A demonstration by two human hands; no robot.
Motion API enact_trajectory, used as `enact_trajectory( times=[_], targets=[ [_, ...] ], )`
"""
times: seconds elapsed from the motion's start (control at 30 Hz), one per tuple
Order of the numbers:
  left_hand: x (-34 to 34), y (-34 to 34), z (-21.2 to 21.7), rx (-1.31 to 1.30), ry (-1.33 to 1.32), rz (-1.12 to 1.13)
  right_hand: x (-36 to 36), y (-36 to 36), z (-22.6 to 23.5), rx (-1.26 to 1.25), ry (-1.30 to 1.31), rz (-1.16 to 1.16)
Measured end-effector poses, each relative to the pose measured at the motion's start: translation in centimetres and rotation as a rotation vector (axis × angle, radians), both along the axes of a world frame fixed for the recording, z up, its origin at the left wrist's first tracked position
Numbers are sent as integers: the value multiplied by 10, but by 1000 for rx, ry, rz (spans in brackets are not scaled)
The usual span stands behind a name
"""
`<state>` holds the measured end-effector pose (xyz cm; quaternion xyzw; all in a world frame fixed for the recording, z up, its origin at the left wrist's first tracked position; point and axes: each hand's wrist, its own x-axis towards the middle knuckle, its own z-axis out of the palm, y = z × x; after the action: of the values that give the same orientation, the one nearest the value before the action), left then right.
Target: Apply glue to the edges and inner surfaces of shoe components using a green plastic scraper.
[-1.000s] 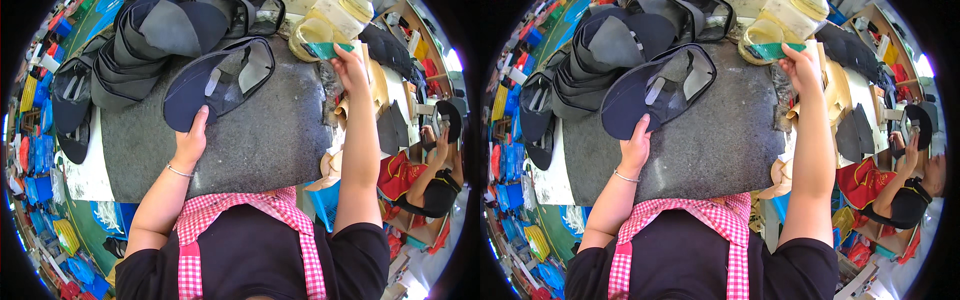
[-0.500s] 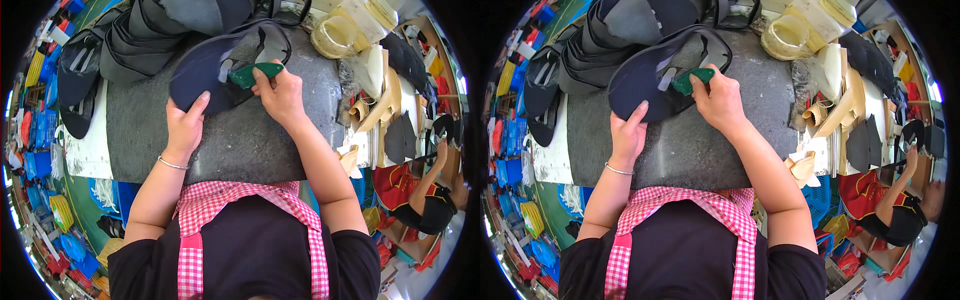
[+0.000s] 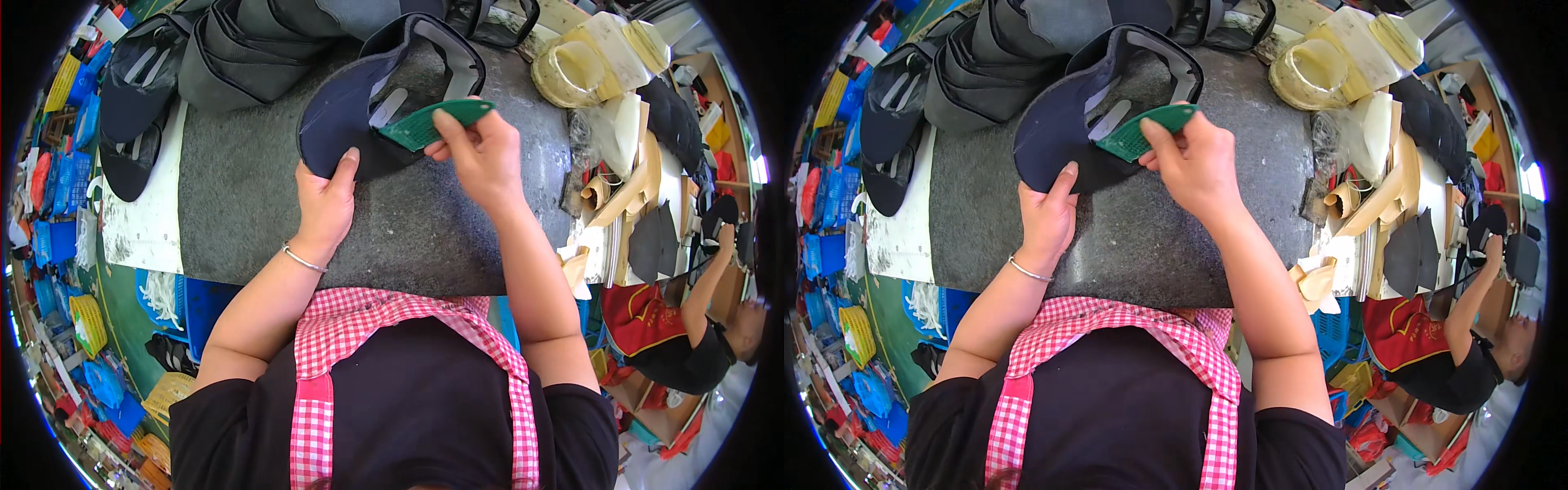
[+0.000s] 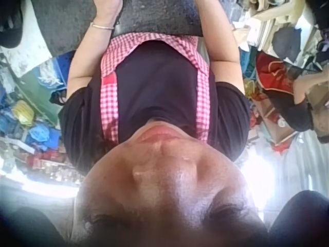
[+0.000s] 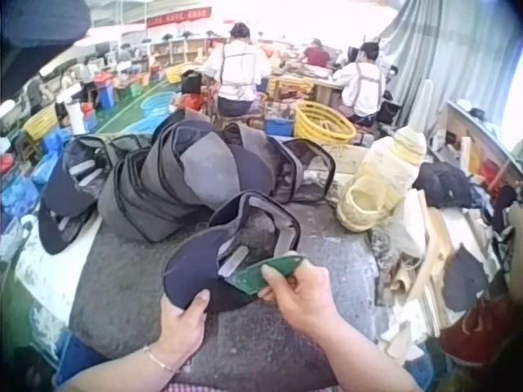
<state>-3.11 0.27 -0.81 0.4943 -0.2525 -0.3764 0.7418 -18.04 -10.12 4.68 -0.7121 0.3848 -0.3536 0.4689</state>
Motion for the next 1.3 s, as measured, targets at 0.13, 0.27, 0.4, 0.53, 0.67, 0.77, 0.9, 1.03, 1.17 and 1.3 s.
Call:
enact_trajectory(
  times=[0.13,0.27,0.4,0.53,0.67,0.77,0.9,1.03,1.17,1.3],
  targets=[
    [-1,-1,0,-22,-23,-21,2,23,-12,30,-91,-61],
    [3,4,-8,24,-153,-49,-18,23,-18,-298,172,-97],
    [3,4,-9,58,-291,-40,-9,25,-6,-372,119,-148],
    [0,-3,-6,56,-269,-1,13,14,-17,-447,147,-110],
    [-1,10,8,242,-295,-6,10,-12,-5,-530,258,-235],
    [8,22,20,155,-346,-16,-1,11,38,-231,-61,-188],
    [72,70,43,-128,7,42,-42,14,58,-60,-510,-250],
    [161,110,63,-305,88,356,-86,-31,44,-89,-661,-362],
    [264,145,3,175,-594,994,-108,-75,34,-97,-562,-488],
    [249,105,56,400,-1550,1269,-128,-116,19,-363,-72,-699]
  ],
)
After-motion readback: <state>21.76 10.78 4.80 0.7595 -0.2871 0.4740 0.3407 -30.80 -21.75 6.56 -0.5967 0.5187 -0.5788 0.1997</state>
